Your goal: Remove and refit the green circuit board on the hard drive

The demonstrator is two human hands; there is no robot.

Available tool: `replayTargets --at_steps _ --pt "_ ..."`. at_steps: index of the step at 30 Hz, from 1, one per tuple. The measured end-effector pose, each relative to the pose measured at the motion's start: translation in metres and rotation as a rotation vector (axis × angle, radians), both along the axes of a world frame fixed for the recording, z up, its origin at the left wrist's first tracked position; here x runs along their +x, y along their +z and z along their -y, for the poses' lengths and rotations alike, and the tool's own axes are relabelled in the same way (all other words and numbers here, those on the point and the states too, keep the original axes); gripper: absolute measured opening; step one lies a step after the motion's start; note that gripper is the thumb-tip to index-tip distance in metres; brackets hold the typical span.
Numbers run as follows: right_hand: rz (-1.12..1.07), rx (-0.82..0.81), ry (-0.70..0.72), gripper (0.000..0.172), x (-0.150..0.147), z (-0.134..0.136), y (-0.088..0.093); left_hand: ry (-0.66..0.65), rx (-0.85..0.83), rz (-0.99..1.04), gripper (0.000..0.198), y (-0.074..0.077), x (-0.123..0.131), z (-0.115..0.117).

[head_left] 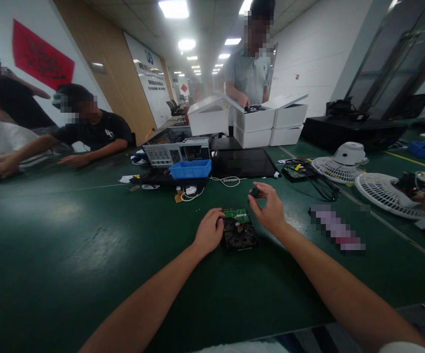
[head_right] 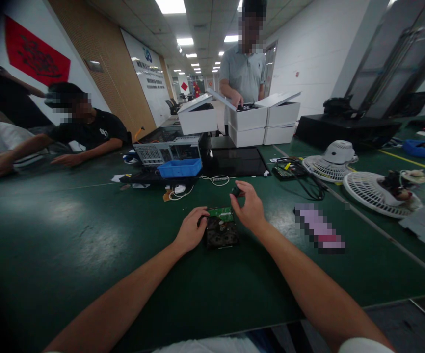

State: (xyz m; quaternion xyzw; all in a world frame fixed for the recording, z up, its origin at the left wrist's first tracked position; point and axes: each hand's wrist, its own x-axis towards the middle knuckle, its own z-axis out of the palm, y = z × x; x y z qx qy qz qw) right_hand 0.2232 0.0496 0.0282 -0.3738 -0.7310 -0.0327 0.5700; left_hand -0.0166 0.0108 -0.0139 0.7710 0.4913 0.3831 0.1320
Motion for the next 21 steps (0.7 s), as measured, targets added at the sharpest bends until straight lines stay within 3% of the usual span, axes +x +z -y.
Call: replayTargets --at_steps 10,21 --pt "0.109 -0.025 -0.016 0.042 0.0027 0.0045 0.0044 0.005 -0.001 0.003 0.024 -0.0031 0.0005 -0.0015" --pt "0.045 0.005 -0.013 0.040 0.0009 0.0021 0.0040 0.008 -0.011 0.001 0.024 -0.0002 0.0003 -0.0002"
